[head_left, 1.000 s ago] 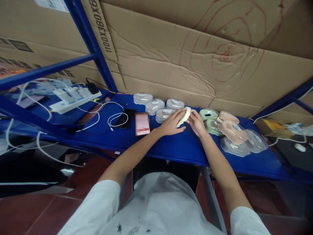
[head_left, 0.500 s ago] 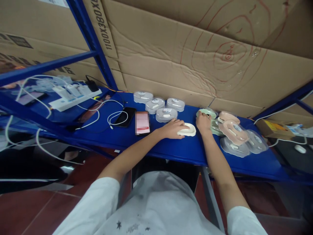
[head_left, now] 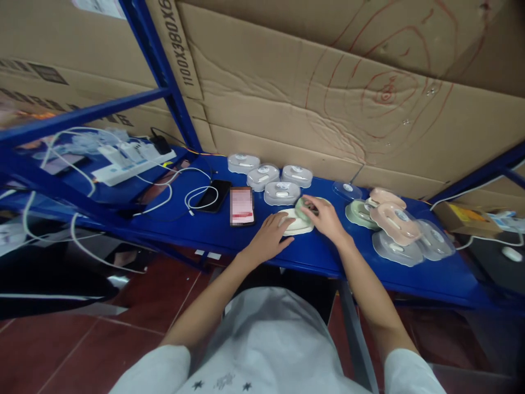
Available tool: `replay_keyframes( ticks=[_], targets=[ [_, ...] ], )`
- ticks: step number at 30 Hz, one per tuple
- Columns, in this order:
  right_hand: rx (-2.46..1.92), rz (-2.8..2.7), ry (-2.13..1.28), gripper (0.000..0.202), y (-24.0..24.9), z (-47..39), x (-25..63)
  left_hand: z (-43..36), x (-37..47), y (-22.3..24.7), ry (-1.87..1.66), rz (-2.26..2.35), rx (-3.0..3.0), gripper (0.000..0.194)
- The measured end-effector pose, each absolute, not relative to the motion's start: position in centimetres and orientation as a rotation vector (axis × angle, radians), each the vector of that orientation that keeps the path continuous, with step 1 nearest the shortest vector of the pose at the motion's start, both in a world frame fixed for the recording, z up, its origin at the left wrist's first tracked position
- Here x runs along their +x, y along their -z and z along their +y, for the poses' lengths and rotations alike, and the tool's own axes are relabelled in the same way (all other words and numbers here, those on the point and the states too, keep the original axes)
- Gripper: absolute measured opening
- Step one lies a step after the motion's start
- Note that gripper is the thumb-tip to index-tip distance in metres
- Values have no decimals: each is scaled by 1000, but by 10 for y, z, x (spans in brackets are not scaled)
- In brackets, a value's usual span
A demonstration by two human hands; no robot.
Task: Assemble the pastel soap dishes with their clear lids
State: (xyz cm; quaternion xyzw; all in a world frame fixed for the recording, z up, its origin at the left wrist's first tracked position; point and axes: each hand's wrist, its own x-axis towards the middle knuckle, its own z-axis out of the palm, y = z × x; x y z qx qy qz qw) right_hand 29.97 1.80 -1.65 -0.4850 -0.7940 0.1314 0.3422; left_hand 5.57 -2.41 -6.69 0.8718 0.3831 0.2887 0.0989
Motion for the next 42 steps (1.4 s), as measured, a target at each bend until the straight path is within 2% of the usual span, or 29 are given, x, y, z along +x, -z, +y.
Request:
replay_keyframes(
  ticks=[3,6,9,15,22,28,31,38,42],
  targets=[
    [-1170,-2102,-409,47,16,-2,305,-28,49,72,-939,1123,2563,27],
    [-1265,-2113,-341,46,25,-17,327,-25,46,74,-989,1089,2549,20],
    [-1358,-2135,-334,48,39,-25,343,-24,45,73,-1043,1089,2459,24],
    [-1142,-2243,-321,38,46,-26,323,-28,47,68,-1112,1186,2428,57],
    [-1146,-2370,-191,40,43,-34,304,-30,48,70,-1029,1217,2627,36],
    [-1169,-2434,-169,38,45,-33,311,-32,48,69,-1001,1214,2648,30],
    [-1413,-2302,-140,45,34,-1,328,-33,48,67,-1006,1223,2639,29],
    [-2004,-1832,44,80,35,95,356,-33,48,67,-1016,1205,2606,30],
    [-2102,-1845,13,73,46,93,352,-33,48,68,-1010,1203,2619,29]
  ],
)
